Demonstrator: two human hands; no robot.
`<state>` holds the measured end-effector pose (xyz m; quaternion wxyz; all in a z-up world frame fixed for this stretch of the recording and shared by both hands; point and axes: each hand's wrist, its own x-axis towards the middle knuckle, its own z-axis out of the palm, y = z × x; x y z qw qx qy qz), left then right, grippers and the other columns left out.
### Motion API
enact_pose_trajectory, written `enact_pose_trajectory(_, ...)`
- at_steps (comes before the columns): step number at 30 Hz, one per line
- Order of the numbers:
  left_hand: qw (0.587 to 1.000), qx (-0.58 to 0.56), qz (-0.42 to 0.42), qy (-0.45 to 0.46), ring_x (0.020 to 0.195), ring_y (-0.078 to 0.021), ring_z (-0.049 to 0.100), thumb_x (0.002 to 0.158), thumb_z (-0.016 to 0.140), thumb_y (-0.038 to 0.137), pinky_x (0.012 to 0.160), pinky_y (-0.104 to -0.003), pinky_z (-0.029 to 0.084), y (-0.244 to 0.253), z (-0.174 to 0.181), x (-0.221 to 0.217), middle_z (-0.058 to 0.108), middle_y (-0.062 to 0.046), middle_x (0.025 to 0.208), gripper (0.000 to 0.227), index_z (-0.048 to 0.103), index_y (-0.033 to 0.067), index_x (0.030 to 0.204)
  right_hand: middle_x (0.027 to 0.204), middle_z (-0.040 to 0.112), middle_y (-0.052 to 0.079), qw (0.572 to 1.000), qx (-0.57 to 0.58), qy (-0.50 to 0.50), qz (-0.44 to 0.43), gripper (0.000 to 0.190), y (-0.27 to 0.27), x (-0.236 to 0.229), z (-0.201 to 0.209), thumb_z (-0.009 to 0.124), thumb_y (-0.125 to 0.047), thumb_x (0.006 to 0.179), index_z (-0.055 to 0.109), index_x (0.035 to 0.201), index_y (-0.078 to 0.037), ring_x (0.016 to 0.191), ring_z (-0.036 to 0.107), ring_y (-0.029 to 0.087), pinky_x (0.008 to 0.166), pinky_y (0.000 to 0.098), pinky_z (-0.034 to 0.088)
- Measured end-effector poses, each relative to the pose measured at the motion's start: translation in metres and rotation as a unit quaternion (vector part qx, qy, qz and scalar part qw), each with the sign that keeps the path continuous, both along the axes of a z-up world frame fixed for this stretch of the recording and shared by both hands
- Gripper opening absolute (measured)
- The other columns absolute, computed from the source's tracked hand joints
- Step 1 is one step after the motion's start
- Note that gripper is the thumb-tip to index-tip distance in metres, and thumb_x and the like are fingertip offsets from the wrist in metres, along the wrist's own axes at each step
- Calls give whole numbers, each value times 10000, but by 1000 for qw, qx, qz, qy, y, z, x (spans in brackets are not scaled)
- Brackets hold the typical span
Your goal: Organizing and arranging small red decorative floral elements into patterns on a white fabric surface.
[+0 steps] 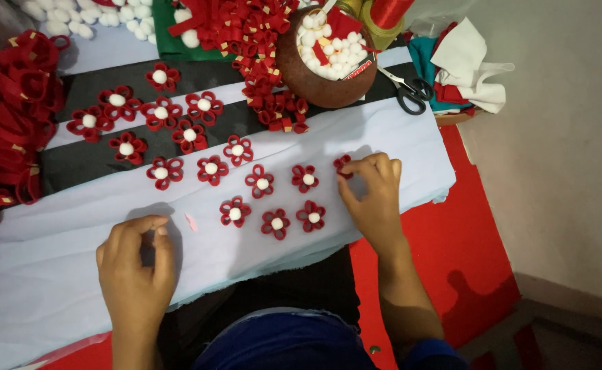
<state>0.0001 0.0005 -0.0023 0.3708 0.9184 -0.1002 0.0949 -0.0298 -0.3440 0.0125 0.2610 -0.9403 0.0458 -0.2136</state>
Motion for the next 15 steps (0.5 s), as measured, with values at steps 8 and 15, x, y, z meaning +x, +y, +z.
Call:
enact_pose_trajectory(8,1000,5,-3,-10,962,-209,623,1025,574,83,996,-429,407,-1,1,1,706,-1,1160,166,691,101,1141,1040,488,28,998,-12,25,-62,153,-16,-14,6,745,-120,960,709,1102,-161,1046,439,259,919,373,420)
enact_pose_trajectory(15,1000,6,-4,-3,932,-202,626,1001,578,74,1014,-435,395,0,-1,1,696,2,1154,186,689,116,1145,1017,462,52,997,-72,21,-12,141,-6,-4,-2,777,-162,940,721,1064,-128,994,451,282,921,416,392)
